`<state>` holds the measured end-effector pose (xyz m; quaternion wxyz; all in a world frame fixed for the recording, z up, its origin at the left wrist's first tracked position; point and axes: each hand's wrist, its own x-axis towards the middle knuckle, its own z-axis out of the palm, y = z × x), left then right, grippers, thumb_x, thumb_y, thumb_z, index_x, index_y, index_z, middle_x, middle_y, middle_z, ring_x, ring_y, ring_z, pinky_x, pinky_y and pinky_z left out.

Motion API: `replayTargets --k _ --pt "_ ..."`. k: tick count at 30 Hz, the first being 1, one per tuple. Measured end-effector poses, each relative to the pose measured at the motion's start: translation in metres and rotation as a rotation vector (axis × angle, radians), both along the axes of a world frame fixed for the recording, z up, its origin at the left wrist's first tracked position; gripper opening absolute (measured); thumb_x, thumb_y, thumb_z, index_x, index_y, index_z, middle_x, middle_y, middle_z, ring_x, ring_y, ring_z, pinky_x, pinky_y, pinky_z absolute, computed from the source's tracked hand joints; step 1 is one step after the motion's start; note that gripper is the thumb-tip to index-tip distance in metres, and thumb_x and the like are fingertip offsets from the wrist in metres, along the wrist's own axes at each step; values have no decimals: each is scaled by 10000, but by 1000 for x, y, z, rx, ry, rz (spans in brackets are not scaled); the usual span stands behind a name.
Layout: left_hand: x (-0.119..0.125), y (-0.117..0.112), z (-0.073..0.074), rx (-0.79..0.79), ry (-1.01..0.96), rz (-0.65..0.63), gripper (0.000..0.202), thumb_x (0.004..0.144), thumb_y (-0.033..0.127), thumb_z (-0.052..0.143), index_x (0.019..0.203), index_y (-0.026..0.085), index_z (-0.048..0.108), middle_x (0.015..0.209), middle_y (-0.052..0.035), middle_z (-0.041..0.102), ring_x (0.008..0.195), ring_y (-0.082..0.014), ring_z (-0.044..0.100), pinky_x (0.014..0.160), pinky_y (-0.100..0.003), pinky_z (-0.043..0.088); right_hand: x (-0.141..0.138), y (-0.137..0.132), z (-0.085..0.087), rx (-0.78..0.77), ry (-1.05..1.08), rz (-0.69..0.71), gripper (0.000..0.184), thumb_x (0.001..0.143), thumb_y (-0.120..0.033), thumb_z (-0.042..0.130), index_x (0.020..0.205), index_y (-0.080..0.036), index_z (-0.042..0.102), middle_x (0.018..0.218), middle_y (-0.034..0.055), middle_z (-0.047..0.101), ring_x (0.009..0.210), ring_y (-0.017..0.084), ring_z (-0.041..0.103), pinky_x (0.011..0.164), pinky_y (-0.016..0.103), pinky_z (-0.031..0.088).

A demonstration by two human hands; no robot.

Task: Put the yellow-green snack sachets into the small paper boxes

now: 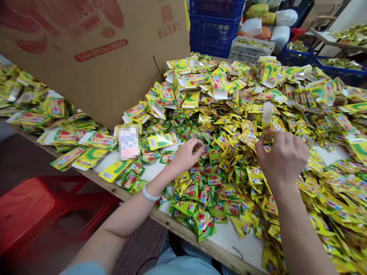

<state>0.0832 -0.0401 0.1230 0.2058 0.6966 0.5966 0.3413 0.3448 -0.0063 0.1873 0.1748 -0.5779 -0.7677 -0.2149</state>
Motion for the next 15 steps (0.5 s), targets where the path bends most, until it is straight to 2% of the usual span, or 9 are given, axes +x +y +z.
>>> replayTargets --k 2,4,6,8,11,13,15 --pt "5 -3 -1 -8 42 -32 400 954 567 477 930 186 596 958 -63 640 892 -219 599 780 -348 465 22 -17 -17 61 -128 -65 374 934 -431 463 981 -114 656 828 166 645 850 316 542 694 394 331" --pt "10 -5 -4 13 81 -57 458 912 642 498 921 193 592 956 -61 625 914 -224 584 795 -354 463 32 -36 -33 -4 -219 -72 331 933 -415 493 974 -128 654 803 139 629 829 299 540 705 392 332" --pt "14 -5 -7 52 105 -71 501 898 680 484 927 191 590 962 -68 609 932 -230 567 812 -363 461 34 -53 -47 -60 -197 -103 336 940 -388 502 1070 -111 642 849 150 628 836 304 542 700 392 341" --pt "18 -4 -10 78 123 -76 522 912 681 450 953 181 593 970 -78 598 933 -235 554 816 -371 462 27 -65 -57 -68 -86 -99 388 937 -371 531 1210 -104 598 989 184 632 917 326 551 719 399 372" --pt "22 -2 -13 95 158 -69 482 930 626 478 982 162 597 980 -88 588 938 -243 550 814 -375 468 6 -75 -66 -87 73 117 346 923 -338 590 1233 -185 600 1159 165 618 1067 332 546 846 445 416" --pt "21 -1 -15 119 173 -54 379 941 531 533 976 159 597 980 -85 590 942 -242 557 823 -372 471 -13 -78 -66 -133 126 281 267 922 -318 600 1169 -220 629 1161 136 627 1102 323 547 898 464 430" --pt "19 0 -15 171 143 -61 252 951 416 565 958 166 594 981 -79 602 948 -231 566 833 -360 475 -29 -78 -62 -165 243 364 255 927 -316 592 1161 -219 622 1130 134 631 1089 313 560 900 465 462"
